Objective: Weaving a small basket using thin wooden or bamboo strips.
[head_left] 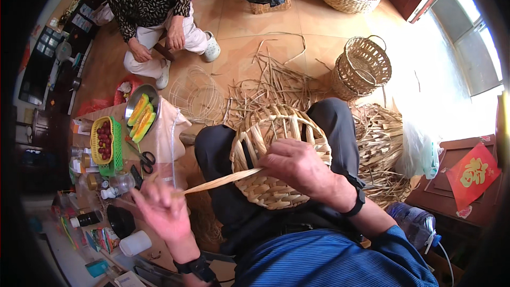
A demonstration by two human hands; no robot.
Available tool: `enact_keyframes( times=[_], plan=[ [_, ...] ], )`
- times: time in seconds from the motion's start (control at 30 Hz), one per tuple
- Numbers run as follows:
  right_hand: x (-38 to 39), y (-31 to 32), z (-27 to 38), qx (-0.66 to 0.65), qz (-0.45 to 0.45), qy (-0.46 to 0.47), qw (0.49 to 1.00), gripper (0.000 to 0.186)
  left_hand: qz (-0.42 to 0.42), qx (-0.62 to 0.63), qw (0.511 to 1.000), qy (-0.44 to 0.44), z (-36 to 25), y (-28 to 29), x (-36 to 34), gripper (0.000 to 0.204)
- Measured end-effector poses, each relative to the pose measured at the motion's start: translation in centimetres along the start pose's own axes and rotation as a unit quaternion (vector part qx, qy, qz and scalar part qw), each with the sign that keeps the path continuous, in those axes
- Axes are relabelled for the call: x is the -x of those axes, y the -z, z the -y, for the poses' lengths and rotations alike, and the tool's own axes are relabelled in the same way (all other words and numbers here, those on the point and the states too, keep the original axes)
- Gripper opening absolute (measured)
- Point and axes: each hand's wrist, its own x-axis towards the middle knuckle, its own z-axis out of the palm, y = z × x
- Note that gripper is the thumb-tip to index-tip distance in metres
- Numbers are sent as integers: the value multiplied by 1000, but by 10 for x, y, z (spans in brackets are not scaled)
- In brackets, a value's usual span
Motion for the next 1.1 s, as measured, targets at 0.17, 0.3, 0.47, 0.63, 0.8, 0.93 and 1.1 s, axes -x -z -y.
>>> enact_keyframes(
  times=[0.17, 0.3, 0.47, 0.63, 0.8, 0.93, 1.1],
  plan=[
    [15, 6, 2, -75, -120, -169, 975, 22, 39, -436, 893, 108, 76, -47, -27, 48],
    [13, -1, 2, -71, -183, -219, 956, 23, 129, -761, 633, -58, 121, -58, -32, 48],
    [4, -5, 3, -39, -203, -235, 950, 22, 127, -806, 568, -109, 141, -57, -32, 52],
    [1, -10, 3, 104, -163, -229, 954, 14, 44, -772, 633, -35, 149, -60, -34, 47],
    [-5, -22, 2, 179, -91, -213, 956, 12, 24, -676, 736, -18, 151, -49, -45, 29],
    [-7, -19, 4, 153, -36, -191, 969, 12, 42, -690, 721, 48, 146, -51, -48, 30],
    [-4, -18, 7, 138, -1, -173, 975, 3, 39, -607, 779, 151, 136, -56, -55, 27]
  ],
)
